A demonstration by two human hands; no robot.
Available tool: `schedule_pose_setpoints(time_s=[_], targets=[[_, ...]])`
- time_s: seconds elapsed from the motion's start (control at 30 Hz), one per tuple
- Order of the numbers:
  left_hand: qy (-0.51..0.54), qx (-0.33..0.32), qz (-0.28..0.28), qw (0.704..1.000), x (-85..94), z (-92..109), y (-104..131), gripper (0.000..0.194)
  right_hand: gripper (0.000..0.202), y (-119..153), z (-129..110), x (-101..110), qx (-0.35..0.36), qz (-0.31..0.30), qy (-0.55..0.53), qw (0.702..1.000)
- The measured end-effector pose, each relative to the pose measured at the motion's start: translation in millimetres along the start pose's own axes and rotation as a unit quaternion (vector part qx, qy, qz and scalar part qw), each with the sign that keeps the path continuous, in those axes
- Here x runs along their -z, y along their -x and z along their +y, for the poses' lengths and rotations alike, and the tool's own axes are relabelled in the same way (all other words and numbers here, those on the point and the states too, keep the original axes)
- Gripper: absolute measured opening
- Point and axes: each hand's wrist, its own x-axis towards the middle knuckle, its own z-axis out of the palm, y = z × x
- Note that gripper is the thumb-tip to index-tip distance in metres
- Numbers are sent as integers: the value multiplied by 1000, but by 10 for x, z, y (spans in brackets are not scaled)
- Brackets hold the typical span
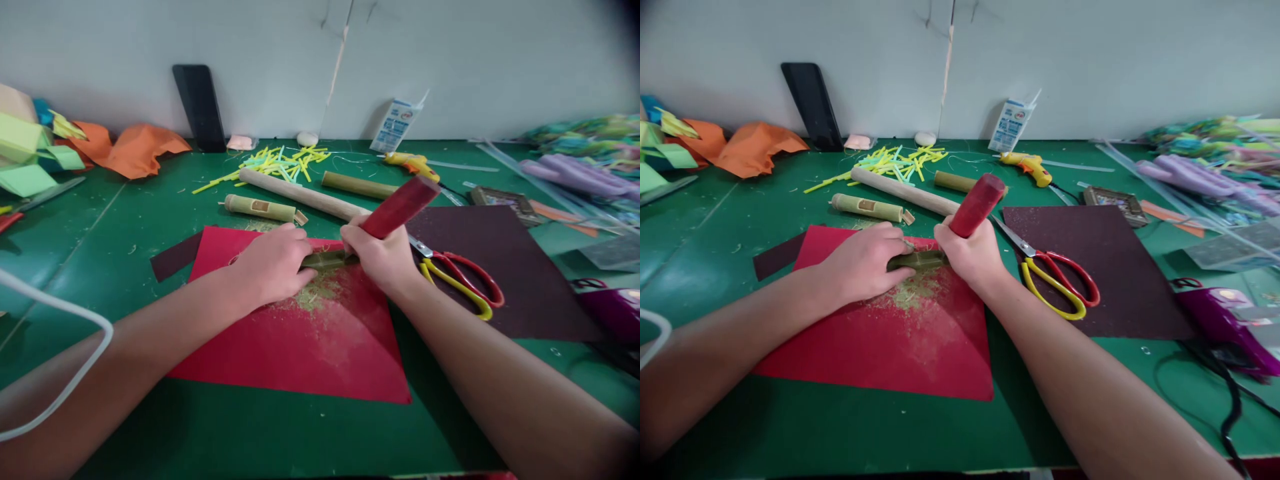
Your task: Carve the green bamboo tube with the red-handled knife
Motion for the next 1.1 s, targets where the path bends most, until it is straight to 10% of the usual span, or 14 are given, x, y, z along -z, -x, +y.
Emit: schedule_pose_setpoints(time_s=[1.1], targets=[[0,13,-10,1000,-24,30,7,23,25,17,76,-13,38,45,1,998]])
